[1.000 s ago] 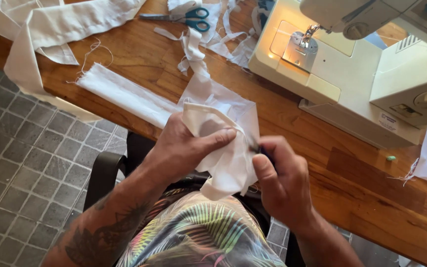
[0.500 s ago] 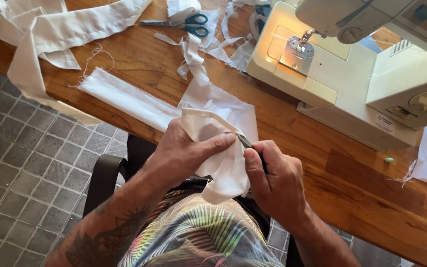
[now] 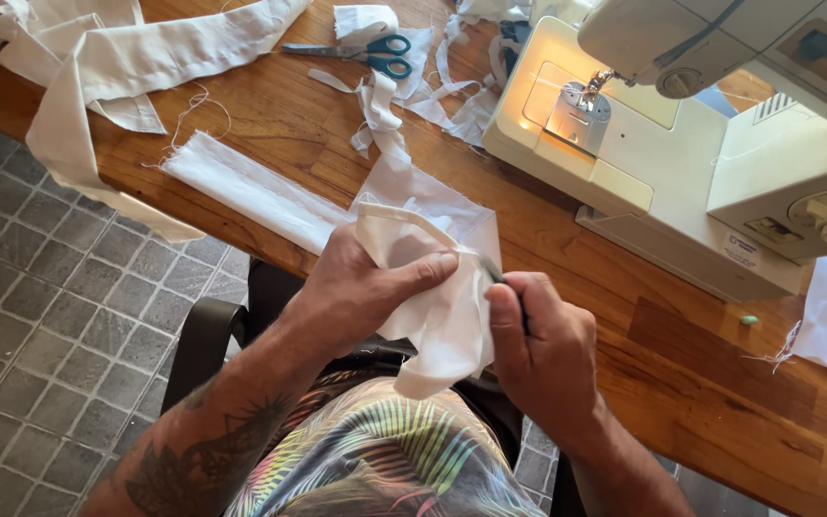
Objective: Trimming excess threads from a white fabric piece and marking it with a ruler and pen
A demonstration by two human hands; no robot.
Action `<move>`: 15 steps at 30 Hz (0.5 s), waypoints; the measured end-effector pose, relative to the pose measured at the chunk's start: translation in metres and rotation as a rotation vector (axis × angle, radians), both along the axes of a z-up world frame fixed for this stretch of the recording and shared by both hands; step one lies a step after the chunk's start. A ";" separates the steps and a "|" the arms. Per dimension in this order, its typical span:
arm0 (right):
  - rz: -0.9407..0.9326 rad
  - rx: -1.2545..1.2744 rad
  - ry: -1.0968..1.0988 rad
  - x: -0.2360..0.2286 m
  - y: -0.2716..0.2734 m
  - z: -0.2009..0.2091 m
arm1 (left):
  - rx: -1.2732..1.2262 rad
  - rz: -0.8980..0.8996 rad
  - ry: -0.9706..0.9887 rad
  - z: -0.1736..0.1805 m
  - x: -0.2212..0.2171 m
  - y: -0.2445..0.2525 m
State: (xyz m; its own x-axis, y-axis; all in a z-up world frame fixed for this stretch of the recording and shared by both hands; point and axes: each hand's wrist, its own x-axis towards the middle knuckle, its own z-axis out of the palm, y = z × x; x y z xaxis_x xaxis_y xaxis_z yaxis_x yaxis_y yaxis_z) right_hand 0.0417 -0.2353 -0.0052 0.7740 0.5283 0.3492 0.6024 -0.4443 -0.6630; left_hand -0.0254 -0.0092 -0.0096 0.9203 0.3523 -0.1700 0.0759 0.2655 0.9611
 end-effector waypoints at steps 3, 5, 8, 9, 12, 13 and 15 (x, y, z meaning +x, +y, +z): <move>-0.002 0.048 0.106 -0.004 0.000 0.003 | -0.044 0.013 -0.031 0.002 -0.001 -0.002; 0.067 -0.016 0.104 -0.007 0.000 0.011 | -0.035 -0.046 0.071 0.016 -0.001 -0.001; 0.126 -0.098 0.058 -0.007 0.001 0.008 | -0.015 -0.100 0.175 0.025 -0.001 0.000; 0.108 -0.120 0.015 -0.006 0.001 0.005 | -0.008 -0.101 0.179 0.025 -0.001 -0.001; 0.117 -0.097 -0.075 -0.006 0.004 0.005 | 0.009 -0.111 0.206 0.027 -0.003 -0.001; 0.116 -0.098 -0.075 -0.006 0.004 0.006 | 0.009 -0.113 0.206 0.024 -0.003 -0.002; 0.139 -0.107 -0.143 -0.005 0.006 0.009 | 0.001 -0.069 0.188 0.018 -0.003 -0.003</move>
State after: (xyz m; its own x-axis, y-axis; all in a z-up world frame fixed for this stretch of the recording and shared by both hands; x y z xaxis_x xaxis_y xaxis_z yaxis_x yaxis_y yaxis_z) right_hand 0.0367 -0.2297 0.0035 0.6375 0.6668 0.3860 0.7474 -0.4137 -0.5199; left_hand -0.0285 -0.0124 0.0081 0.8943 0.2900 -0.3409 0.2722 0.2522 0.9286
